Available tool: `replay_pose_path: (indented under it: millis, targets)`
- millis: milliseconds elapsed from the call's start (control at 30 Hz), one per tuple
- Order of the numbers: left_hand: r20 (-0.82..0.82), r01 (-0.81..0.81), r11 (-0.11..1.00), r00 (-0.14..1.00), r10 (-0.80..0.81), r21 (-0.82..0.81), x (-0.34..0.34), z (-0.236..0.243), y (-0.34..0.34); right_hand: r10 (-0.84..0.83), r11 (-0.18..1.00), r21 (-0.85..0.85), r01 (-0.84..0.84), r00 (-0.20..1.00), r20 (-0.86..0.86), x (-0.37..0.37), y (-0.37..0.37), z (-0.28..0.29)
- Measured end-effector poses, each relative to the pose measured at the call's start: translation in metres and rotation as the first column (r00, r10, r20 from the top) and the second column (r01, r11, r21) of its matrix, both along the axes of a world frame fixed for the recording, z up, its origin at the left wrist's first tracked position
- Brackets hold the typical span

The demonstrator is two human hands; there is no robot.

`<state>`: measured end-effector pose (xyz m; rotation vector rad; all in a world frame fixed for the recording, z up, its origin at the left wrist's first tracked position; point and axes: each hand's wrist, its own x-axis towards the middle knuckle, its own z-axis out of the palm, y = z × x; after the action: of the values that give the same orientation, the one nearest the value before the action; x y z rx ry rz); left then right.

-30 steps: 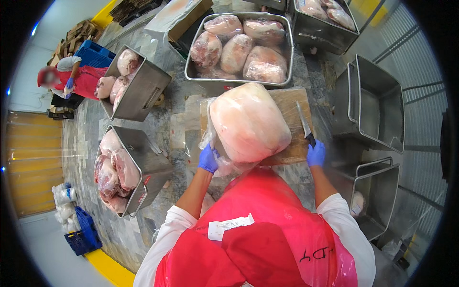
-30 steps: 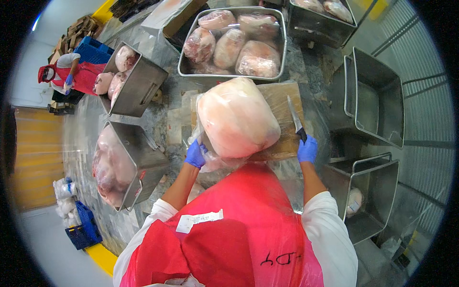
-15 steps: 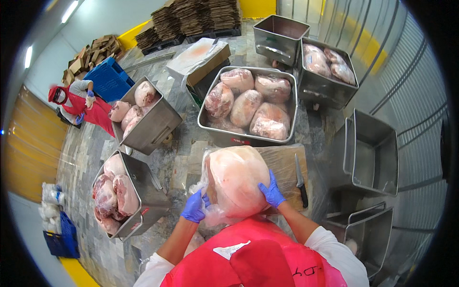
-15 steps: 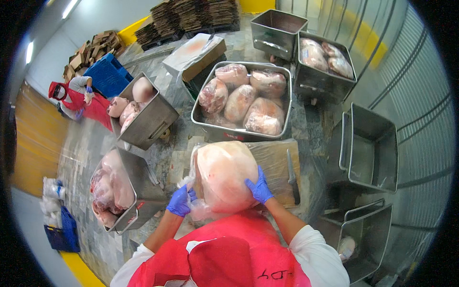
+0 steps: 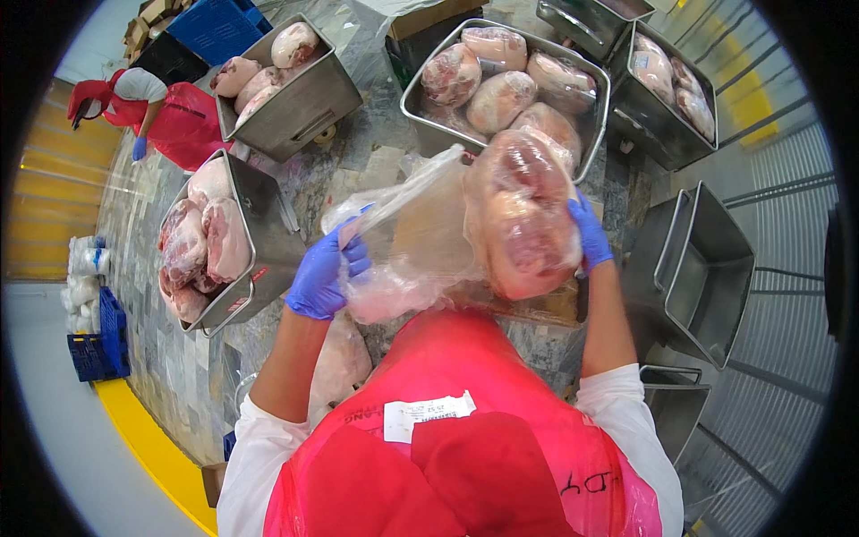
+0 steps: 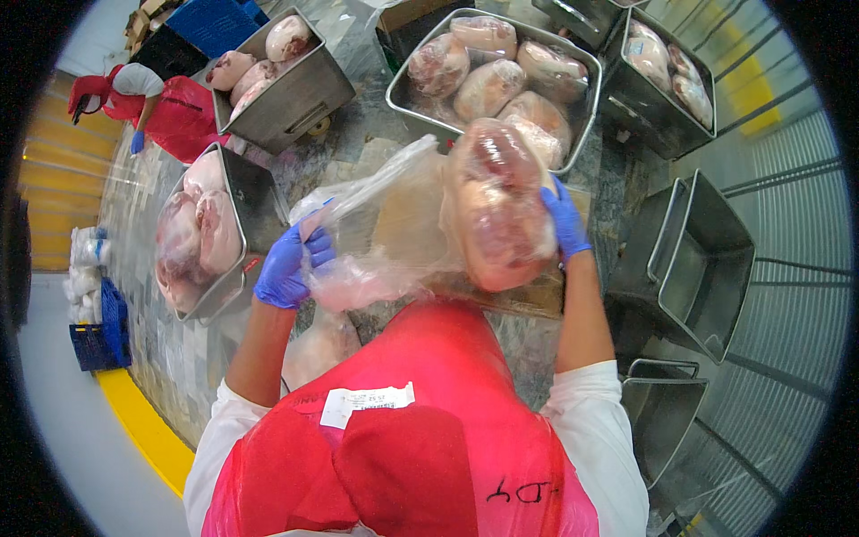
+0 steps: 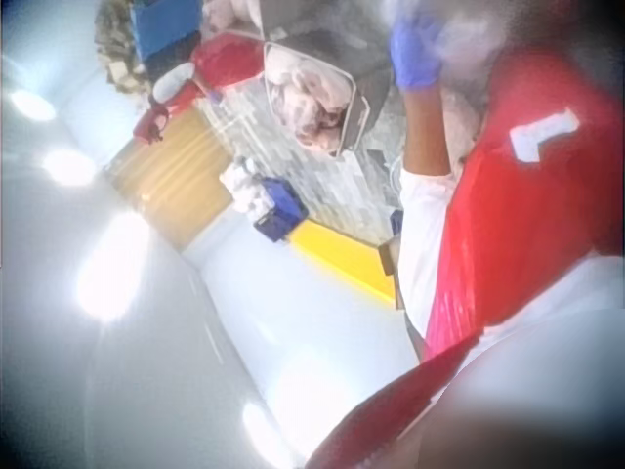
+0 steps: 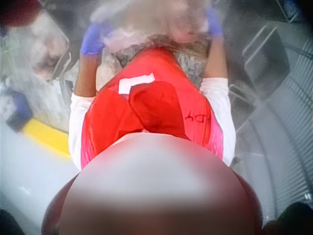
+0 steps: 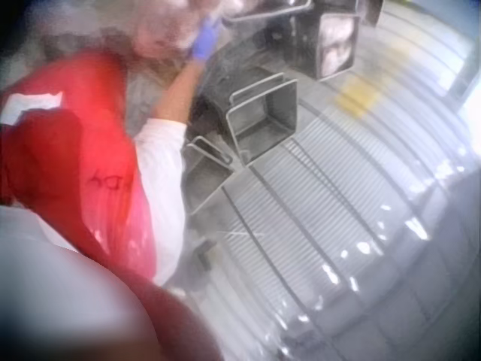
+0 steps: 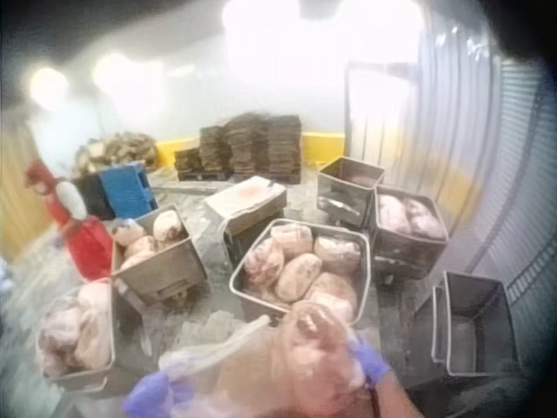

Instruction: The person trims fat and connective tissue from large cuts of raw meat using a knife on a cutting board. They place trimmed pieces into nearby metal bins and handle vacuum-sealed packages of meat, moving them between bins.

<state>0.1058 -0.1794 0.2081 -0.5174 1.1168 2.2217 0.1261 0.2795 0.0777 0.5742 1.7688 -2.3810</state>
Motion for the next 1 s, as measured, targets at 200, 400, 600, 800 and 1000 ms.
replay_pose_path:
  millis: [200,400,600,800,1000]
  targets:
    - [-0.079,-0.214,0.972,0.975,0.207,-0.095,0.013,-0.02,-0.104,-0.065,0.988,-0.122,0.094,0.972,0.228,0.022,0.064,-0.033]
    - [-0.113,-0.358,0.934,0.929,0.353,-0.021,0.056,-0.024,-0.154,-0.318,0.948,0.034,0.318,0.926,0.203,0.069,0.081,-0.127]
    - [-0.23,-0.479,0.858,0.87,0.436,-0.185,0.073,0.004,-0.164,0.039,0.295,0.935,0.197,0.975,-0.218,0.044,-0.019,-0.071]
    - [-0.17,-0.452,0.852,0.891,0.42,-0.263,0.09,-0.029,-0.185,0.628,-0.194,0.977,0.09,0.777,0.053,-0.033,-0.135,-0.076]
    - [-0.209,-0.561,0.808,0.825,0.526,-0.179,0.139,-0.058,-0.221,0.648,-0.339,0.94,-0.023,0.719,0.251,-0.009,-0.212,-0.04]
